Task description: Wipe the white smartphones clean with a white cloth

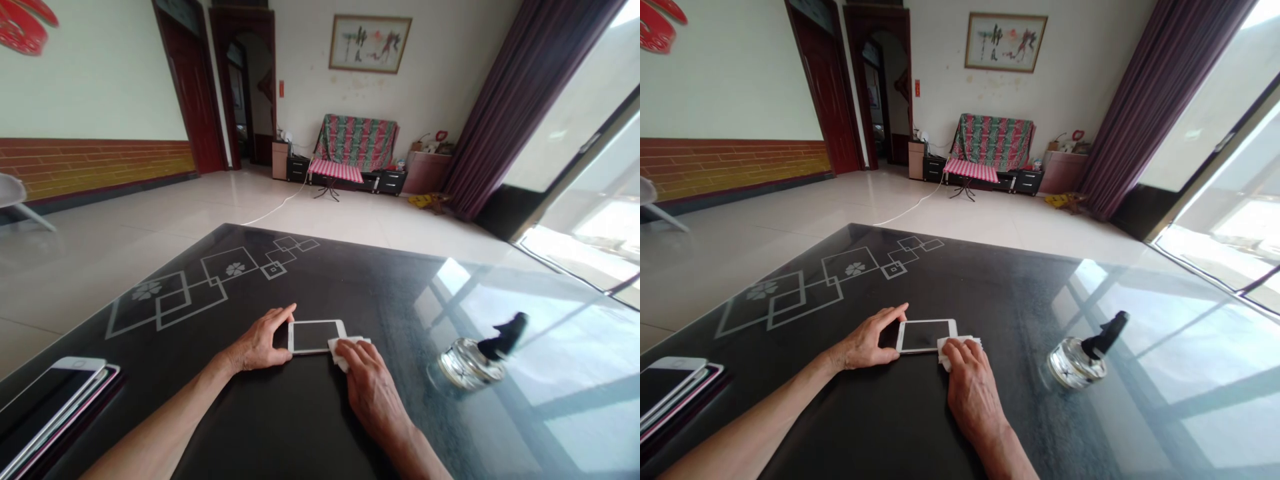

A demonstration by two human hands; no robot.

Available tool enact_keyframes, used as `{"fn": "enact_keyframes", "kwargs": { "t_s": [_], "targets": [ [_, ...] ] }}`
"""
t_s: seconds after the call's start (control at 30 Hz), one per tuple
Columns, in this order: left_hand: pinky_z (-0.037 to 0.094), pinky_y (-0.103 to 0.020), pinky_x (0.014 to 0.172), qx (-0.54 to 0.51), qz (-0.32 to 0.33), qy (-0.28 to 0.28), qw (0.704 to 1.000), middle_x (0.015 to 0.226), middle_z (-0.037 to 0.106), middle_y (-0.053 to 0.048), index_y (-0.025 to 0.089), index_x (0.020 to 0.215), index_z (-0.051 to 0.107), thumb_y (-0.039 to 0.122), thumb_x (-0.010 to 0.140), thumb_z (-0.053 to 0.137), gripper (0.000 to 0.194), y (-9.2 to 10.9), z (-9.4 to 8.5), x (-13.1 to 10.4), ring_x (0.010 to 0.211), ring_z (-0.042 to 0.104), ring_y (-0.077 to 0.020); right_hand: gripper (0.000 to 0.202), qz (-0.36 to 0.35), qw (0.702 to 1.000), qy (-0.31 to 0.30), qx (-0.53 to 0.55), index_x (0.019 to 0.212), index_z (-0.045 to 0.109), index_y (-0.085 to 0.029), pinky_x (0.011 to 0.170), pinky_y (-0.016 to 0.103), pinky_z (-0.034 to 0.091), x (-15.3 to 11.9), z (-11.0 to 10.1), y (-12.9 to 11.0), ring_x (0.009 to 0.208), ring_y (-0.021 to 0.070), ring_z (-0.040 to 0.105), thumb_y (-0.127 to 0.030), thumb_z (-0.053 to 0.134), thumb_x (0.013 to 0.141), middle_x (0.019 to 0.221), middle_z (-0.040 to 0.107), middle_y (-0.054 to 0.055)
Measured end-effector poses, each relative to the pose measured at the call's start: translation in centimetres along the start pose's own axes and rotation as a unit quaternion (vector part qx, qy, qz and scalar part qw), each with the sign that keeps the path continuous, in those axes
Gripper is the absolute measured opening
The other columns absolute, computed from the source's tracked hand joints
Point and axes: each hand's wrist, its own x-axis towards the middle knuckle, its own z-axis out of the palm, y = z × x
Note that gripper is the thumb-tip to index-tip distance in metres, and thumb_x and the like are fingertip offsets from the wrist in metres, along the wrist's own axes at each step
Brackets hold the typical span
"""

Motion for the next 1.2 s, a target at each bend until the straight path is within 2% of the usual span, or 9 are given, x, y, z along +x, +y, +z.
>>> {"fn": "enact_keyframes", "kwargs": {
  "t_s": [0.17, 0.47, 0.57, 0.77, 0.87, 1.2],
  "targets": [
    [0.04, -0.039, 0.102, -0.001, -0.001, 0.004, 1.0, 0.112, 0.056, -0.004, 0.022, 0.143, 0.03, 0.015, 0.062, 0.066, 0.089, 0.0, 0.0, 0.0, 0.107, 0.052, -0.0233, 0.041, 0.004, 1.0, 0.001, -0.007, 0.108, 0.059, -0.02, 0.094, 0.035, 0.042, 0.4, 0.5, 0.1, 0.105, 0.0213, 0.051, 0.002, 0.041, 0.08, 0.116, 0.064, 0.004],
    [0.036, -0.041, 0.107, -0.01, -0.007, 0.007, 1.0, 0.115, 0.057, -0.006, 0.019, 0.143, 0.032, 0.015, 0.06, 0.071, 0.092, 0.0, 0.0, 0.0, 0.112, 0.051, -0.0241, 0.039, 0.008, 0.999, -0.011, -0.045, 0.113, 0.06, -0.019, 0.095, 0.037, 0.042, 4.3, 2.4, 0.3, 0.108, 0.0232, 0.05, -0.001, 0.041, 0.084, 0.122, 0.062, 0.005],
    [0.036, -0.041, 0.107, -0.01, -0.005, 0.008, 1.0, 0.117, 0.057, -0.006, 0.02, 0.143, 0.031, 0.016, 0.06, 0.071, 0.092, -0.1, 0.1, 0.0, 0.114, 0.051, -0.0247, 0.04, -0.006, 0.999, -0.02, -0.045, 0.112, 0.061, -0.02, 0.096, 0.037, 0.042, 3.7, 2.2, 0.1, 0.108, 0.0228, 0.05, -0.001, 0.04, 0.084, 0.122, 0.062, 0.005],
    [0.036, -0.041, 0.107, -0.014, -0.001, 0.007, 1.0, 0.118, 0.056, -0.007, 0.02, 0.143, 0.033, 0.018, 0.06, 0.072, 0.091, -0.3, 0.1, 0.0, 0.115, 0.05, -0.025, 0.045, -0.015, 0.999, -0.017, -0.049, 0.117, 0.059, -0.018, 0.099, 0.038, 0.041, 0.6, 1.7, -0.9, 0.113, 0.0236, 0.047, 0.0, 0.037, 0.083, 0.125, 0.06, 0.006],
    [0.037, -0.042, 0.107, -0.016, -0.001, 0.007, 1.0, 0.118, 0.056, -0.007, 0.02, 0.143, 0.032, 0.019, 0.06, 0.072, 0.092, -0.4, 0.1, 0.0, 0.115, 0.05, -0.0256, 0.045, -0.009, 0.998, -0.017, -0.054, 0.117, 0.06, -0.018, 0.099, 0.037, 0.041, 0.5, 1.6, -1.0, 0.112, 0.023, 0.048, 0.0, 0.038, 0.082, 0.125, 0.061, 0.006],
    [0.039, -0.041, 0.104, -0.034, 0.004, 0.017, 0.999, 0.114, 0.059, -0.005, 0.021, 0.143, 0.033, 0.018, 0.059, 0.073, 0.093, -0.5, 0.3, 0.1, 0.111, 0.052, -0.0253, 0.04, -0.01, 0.998, -0.008, -0.054, 0.11, 0.062, -0.018, 0.095, 0.037, 0.042, 4.6, 2.8, -0.7, 0.105, 0.0215, 0.051, -0.002, 0.04, 0.081, 0.118, 0.063, 0.007]
  ]
}}
